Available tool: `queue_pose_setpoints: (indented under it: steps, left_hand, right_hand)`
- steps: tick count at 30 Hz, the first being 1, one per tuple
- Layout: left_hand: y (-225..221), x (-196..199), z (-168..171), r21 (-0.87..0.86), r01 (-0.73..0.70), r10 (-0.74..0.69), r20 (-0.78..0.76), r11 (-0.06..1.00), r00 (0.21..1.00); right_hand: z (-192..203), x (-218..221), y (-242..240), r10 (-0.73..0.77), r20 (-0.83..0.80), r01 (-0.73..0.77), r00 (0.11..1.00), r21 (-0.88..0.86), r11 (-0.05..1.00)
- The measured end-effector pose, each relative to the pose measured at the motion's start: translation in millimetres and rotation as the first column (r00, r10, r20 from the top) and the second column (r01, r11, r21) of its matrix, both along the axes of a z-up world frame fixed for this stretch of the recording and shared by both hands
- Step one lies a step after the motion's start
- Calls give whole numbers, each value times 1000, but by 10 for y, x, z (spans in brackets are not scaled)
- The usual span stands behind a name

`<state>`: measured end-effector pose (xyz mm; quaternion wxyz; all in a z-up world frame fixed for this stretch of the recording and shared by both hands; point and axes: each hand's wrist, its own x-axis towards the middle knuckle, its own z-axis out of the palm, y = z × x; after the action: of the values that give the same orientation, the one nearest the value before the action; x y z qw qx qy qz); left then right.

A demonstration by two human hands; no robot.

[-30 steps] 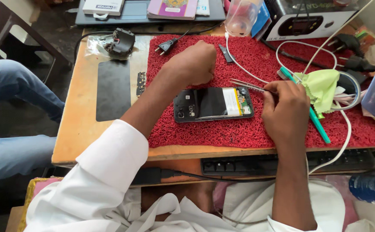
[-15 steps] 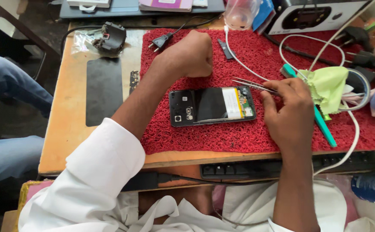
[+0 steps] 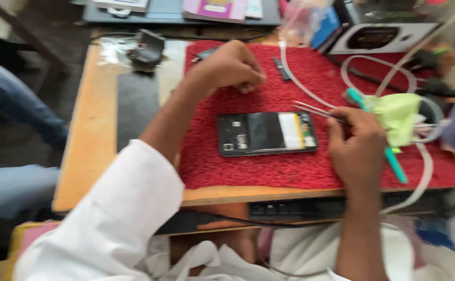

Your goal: The person receives a blue smartphone from another individual and places it on a red work mat. They then use tweezers to carefully manipulate internal components of a disassembled black smartphone, specifically adjusting a ribbon cable near the battery area.

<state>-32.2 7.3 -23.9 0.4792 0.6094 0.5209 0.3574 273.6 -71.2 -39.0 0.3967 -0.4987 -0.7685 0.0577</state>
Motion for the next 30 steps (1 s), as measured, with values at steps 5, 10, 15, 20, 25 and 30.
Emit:
queue_pose_setpoints:
  steps: [5, 10, 15, 20, 25, 30]
  left_hand:
    - [18, 42, -78, 136, 72, -92, 153, 988, 984]
    - [99, 213, -195, 195, 139, -172, 165, 971, 971]
    - [148, 236, -224, 179, 72, -116, 252, 981, 961]
    - [211, 198, -292, 222, -14, -78, 399, 975, 913]
    - [238, 190, -331, 126, -105, 38, 447, 986, 894]
    - [295, 211, -390, 417, -172, 189, -1, 892, 982]
  right_hand:
    - [-31, 88, 106, 35, 131, -50, 991, 116, 992]
    - [103, -33, 260, 134, 183, -164, 974, 157, 974]
    - [314, -525, 714, 320, -101, -336, 942, -308, 890]
    - [413, -739, 1097, 389, -253, -464, 886, -467, 753]
    - [522, -819, 1371, 406, -214, -446, 889, -612, 654]
    - [602, -984, 1840, 363, 58, -276, 930, -540, 795]
